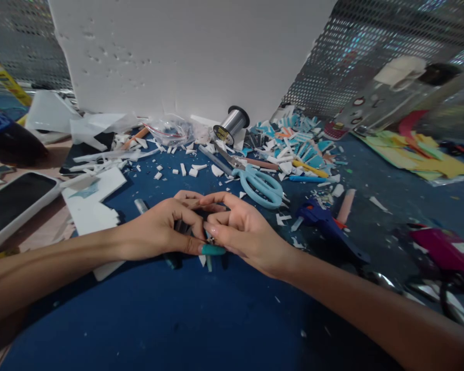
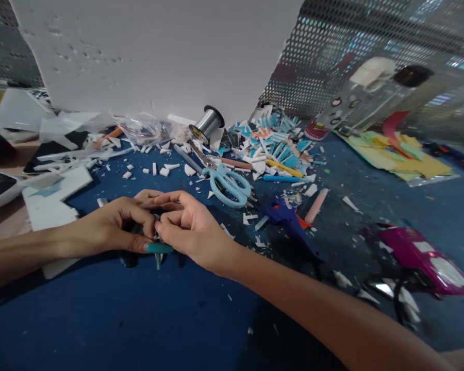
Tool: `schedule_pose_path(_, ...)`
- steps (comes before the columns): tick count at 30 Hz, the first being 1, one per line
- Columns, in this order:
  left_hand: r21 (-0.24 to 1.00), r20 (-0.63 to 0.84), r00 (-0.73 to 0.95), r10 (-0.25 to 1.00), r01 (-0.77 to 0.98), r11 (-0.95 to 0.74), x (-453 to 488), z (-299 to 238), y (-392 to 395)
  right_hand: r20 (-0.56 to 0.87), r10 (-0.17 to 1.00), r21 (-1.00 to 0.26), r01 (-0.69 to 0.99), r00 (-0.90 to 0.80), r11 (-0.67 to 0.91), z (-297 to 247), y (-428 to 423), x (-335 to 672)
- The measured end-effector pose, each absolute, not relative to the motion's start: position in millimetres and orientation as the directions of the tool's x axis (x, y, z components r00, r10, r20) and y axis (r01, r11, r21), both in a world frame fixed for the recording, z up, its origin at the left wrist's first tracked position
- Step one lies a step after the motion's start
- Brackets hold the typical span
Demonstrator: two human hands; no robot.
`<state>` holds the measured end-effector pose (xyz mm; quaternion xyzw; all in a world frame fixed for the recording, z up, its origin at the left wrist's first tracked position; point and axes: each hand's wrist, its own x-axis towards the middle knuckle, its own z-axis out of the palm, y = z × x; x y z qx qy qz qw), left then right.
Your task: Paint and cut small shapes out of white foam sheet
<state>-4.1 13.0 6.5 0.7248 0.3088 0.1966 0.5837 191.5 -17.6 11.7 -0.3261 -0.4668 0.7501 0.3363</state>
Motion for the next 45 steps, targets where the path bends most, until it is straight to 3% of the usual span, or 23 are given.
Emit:
schedule_pose_path(36,0.973,-0.116,0.731,0.672,0.221,-0.072,-4.7,8.4,13.2,-0.178,0.808,-0.925,-0.185,-0.561,-0.332,11.7,-17.5,192.3)
schedule_pose_path(45,0.964,-0.089,0.749,0.656,0.23,-0.132,-2.9,11.8,15.5,-0.187,0.805,-0.916,-0.196,-0.563,-0.35,10.7,-17.4,192.2)
